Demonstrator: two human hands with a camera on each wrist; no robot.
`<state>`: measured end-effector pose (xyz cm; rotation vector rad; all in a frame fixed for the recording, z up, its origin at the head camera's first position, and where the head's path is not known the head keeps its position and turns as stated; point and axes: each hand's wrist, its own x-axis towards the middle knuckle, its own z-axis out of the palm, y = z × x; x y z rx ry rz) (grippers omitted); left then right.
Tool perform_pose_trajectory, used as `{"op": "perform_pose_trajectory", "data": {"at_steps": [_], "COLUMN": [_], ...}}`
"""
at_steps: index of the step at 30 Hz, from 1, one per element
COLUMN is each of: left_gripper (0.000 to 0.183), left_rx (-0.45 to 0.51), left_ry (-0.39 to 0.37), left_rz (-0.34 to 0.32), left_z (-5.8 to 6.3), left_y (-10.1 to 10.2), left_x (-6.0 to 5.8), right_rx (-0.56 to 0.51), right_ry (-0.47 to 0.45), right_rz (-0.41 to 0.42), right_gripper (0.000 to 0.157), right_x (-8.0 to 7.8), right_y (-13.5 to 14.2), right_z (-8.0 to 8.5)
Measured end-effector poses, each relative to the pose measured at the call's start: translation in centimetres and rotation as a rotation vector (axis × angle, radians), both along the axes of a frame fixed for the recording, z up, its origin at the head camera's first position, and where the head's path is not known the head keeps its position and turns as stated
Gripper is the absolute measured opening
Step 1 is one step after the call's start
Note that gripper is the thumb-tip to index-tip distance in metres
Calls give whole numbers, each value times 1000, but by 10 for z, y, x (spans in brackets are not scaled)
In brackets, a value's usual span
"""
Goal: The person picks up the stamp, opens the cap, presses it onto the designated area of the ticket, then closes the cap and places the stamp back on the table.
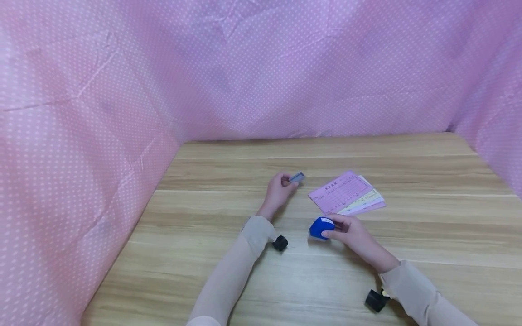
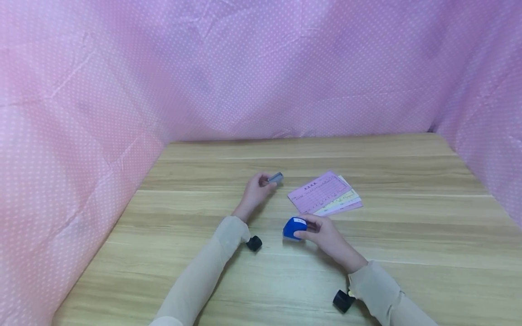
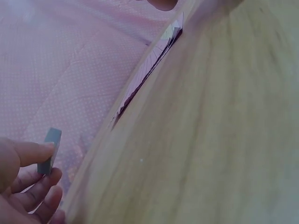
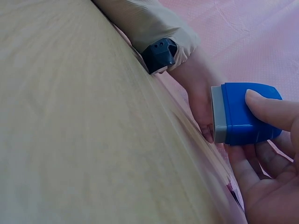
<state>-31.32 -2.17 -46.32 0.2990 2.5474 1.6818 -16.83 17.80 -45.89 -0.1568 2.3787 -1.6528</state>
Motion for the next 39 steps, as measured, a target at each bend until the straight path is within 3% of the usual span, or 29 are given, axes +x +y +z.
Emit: {"op": "perform_pose_trajectory", "data": {"at_steps": [6,19,27,39], "left_gripper": [27,29,28,25], "left_rx": [28,6,-22,-45], "left_ry": [-93,-4,-27,2], "left_rz": [25,-25,-53,-85], "left_z": [13,31,38,41], "left_y": [5,3,-5,-17], "left_x": [4,21,35,54], "right_rx": [13,3,1,30], "right_ry": [-6,19,31,2], "right_rz": [0,6,7,-17], "right_gripper": [59,56,54,56], "right_x": [0,0,1,0], "right_y": [1,0,1,3], "right_z": [1,0,3,4]}}
